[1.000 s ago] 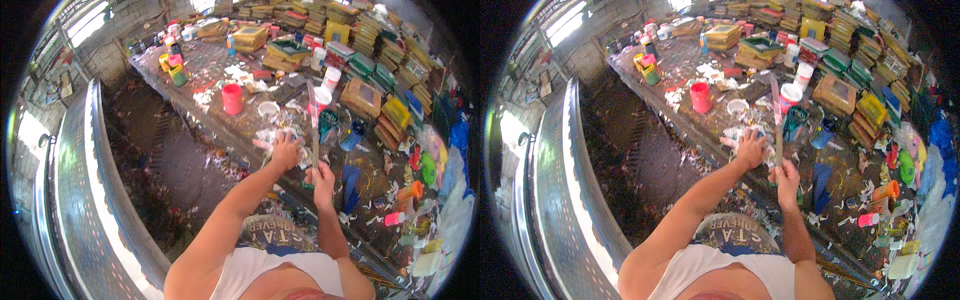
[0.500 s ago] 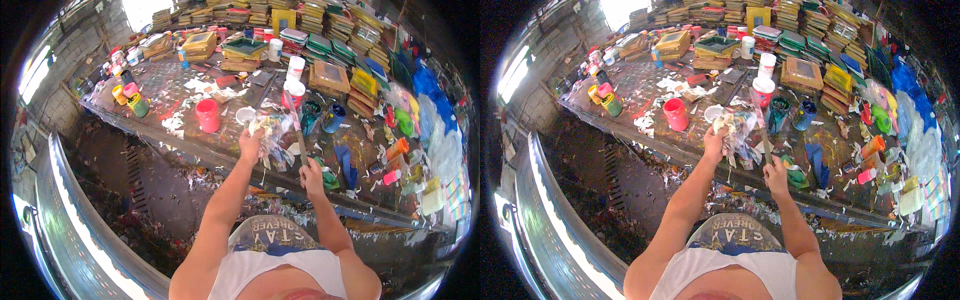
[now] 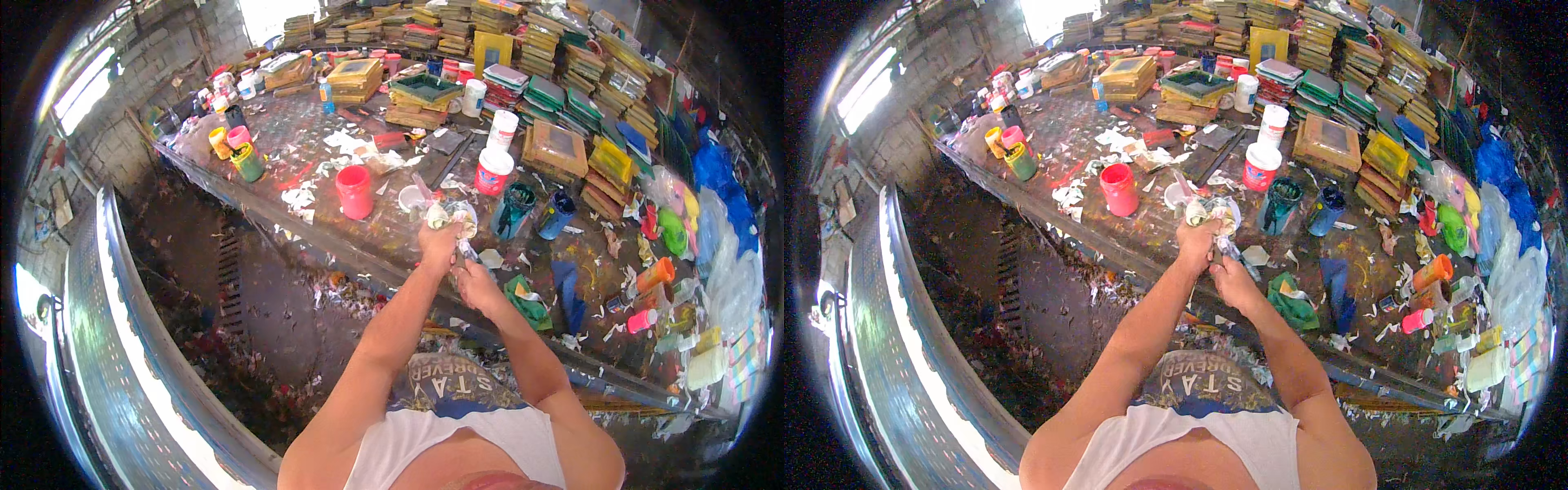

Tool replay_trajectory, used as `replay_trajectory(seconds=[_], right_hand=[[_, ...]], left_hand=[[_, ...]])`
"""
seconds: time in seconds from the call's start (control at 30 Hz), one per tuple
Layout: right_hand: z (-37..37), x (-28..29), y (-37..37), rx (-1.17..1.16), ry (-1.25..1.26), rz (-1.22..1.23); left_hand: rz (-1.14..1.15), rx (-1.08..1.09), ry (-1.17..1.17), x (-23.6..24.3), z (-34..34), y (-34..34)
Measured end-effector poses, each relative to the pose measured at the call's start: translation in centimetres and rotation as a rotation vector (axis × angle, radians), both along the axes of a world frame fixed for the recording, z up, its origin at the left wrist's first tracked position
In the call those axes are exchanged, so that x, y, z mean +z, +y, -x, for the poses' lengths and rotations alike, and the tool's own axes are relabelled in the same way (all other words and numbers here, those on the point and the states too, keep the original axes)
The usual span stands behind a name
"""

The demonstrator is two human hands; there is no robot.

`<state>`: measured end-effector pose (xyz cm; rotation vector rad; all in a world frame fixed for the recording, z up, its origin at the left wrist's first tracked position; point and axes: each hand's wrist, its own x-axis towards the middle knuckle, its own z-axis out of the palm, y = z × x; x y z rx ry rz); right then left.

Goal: The person walks through a cluttered workshop, picks up a metal rod, and uses it to stir yellow paint in a small container. They then pour the paint into a plastic bag and set the container down.

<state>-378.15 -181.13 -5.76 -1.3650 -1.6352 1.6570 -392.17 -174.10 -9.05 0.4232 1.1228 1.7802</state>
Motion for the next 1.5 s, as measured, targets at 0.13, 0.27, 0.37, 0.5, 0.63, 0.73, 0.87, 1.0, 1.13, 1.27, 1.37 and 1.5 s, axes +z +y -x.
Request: replay_trajectory(seconds=[0.13,0.27,0.37,0.5,0.63,0.73,0.87,1.0,1.13,1.27,1.37,1.5], right_hand=[[-2.5,-1.6,-1.0,0.074,0.139,-0.065],[-5.3,-2.2,-1.0,0.036,0.078,-0.137],[-6.8,-1.1,-3.1,0.087,0.034,-0.11],[-10.5,-1.8,-6.3,0.066,0.127,0.123],[-12.7,-3.1,-9.3,0.106,0.148,0.149],[-17.3,-4.4,-10.1,0.027,0.161,0.127],[-18.0,-3.2,-8.1,-0.215,0.369,0.048],[-13.9,-4.1,-3.7,-0.283,0.448,-0.113],[-8.9,-2.4,-0.6,-0.17,0.243,-0.236],[-4.7,-5.5,3.5,-0.063,-0.199,-0.696],[-3.2,-2.8,2.2,0.077,-0.366,-0.622],[-4.0,-0.7,0.5,0.243,-0.464,-0.68]], left_hand=[[-0.033,-0.016,-0.016,-0.7,-0.4,1.7],[0.065,-0.037,0.113,-0.8,-1.8,2.2],[0.094,0.084,0.102,-3.0,0.7,5.4],[0.176,0.107,0.073,-0.3,2.1,4.6],[0.24,0.245,0.152,-2.0,5.1,4.6],[0.009,0.365,-0.006,-2.1,8.7,4.2],[0.147,0.255,0.045,-2.1,7.9,2.5],[0.049,-0.112,-0.237,-2.0,4.4,-0.9],[-0.05,-0.094,-0.355,-1.0,0.1,-2.6],[-0.066,-0.282,-0.269,-1.0,-2.9,-3.5],[-0.105,0.075,0.241,-1.6,-5.7,-2.3],[-0.202,0.241,0.152,-3.4,-2.8,1.0]])
